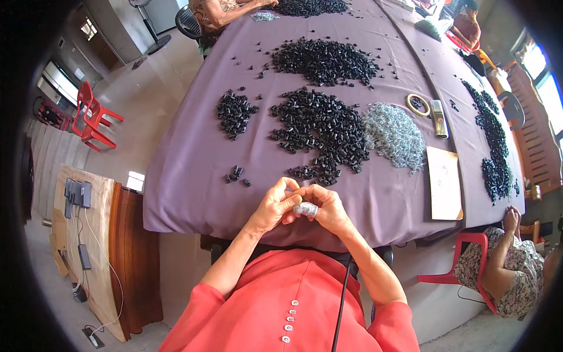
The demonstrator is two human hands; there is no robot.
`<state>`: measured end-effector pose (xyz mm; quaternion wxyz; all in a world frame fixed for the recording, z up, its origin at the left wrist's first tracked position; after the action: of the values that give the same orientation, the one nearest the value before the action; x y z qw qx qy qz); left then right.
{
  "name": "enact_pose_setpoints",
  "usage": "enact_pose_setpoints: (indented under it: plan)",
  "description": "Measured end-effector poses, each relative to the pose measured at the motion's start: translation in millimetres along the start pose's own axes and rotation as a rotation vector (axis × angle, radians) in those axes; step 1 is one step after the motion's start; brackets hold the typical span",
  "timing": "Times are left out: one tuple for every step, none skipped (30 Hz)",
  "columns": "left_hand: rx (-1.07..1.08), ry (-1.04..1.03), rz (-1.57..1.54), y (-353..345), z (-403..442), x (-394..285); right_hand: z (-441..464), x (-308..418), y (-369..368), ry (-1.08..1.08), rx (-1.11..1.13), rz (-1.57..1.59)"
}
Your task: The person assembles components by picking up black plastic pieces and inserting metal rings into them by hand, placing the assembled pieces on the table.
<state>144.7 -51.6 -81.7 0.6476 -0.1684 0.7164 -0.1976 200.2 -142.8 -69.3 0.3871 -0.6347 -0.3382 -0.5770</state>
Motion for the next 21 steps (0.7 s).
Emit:
enact_pose_setpoints:
  plan:
    - [0.013,0.022,-0.011,0.7,-0.3,-0.1,0.5,-1.5,0.3,0.021,0.010,0.021]
    - [0.025,0.045,-0.022,0.7,-0.7,0.9,0.1,-2.0,-0.3,0.039,0.021,0.044]
    - [0.023,0.036,-0.045,1.3,-0.3,1.8,-0.5,-2.5,0.3,0.037,0.001,0.050]
    - [0.020,0.029,-0.069,2.6,0.8,3.8,-0.7,-3.1,0.6,0.032,-0.019,0.058]
    - [0.016,0.023,-0.094,3.6,1.2,5.4,-1.2,-4.0,1.0,0.026,-0.039,0.066]
    - [0.020,0.013,-0.071,3.8,1.0,5.3,-1.5,-4.4,0.3,0.030,-0.036,0.058]
    - [0.026,0.004,-0.049,3.8,1.7,4.7,-1.1,-4.3,0.6,0.035,-0.036,0.049]
    - [0.034,-0.002,-0.028,3.1,2.1,4.8,-1.6,-4.1,1.2,0.037,-0.037,0.042]
    - [0.022,0.001,-0.049,2.3,2.1,4.8,-2.5,-2.9,1.3,0.013,-0.010,0.020]
    - [0.030,0.017,-0.065,2.4,2.8,6.3,-3.0,0.3,1.2,0.018,-0.011,0.014]
    - [0.039,0.033,-0.080,3.6,2.6,7.4,-2.8,3.1,-0.8,0.024,-0.011,0.008]
    - [0.048,0.049,-0.095,3.4,2.6,6.9,-2.7,4.1,-2.8,0.031,-0.012,0.002]
    - [0.041,0.061,-0.118,2.4,2.2,4.8,-2.4,2.6,-4.6,0.051,-0.001,0.011]
    - [0.032,0.077,-0.095,2.1,1.7,3.6,-2.0,3.5,-6.9,0.050,0.006,0.011]
    - [0.024,0.092,-0.072,2.1,1.4,2.8,-1.8,6.0,-9.4,0.049,0.012,0.011]
    - [0.017,0.110,-0.049,2.3,0.9,3.9,-3.0,7.7,-10.9,0.046,0.016,0.011]
    - [0.011,0.117,-0.054,2.6,1.2,4.8,-4.4,7.5,-11.0,0.031,0.025,-0.004]
    - [-0.002,0.104,-0.018,0.9,1.0,2.8,-6.0,11.4,-12.0,0.057,0.012,0.013]
    - [-0.013,0.090,0.017,-2.9,0.7,-1.1,-7.3,16.4,-13.6,0.083,-0.002,0.029]
    - [-0.024,0.074,0.053,-5.9,0.5,-4.5,-9.5,20.2,-12.7,0.110,-0.015,0.045]
    - [-0.043,0.073,0.077,-5.0,-1.1,-3.9,-12.3,18.1,-5.0,0.123,-0.059,-0.092]
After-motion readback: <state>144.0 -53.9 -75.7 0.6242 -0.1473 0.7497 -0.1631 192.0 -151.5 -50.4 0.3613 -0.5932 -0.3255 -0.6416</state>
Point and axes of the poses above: each hand's wrist, its own z-axis towards the middle knuckle, its own y-axis out of the back of the hand, x = y × z, the point moved 7 cm from there along z, towards the middle knuckle, and after that the axes turned 7 degrees about x, right-handed, at the moved point
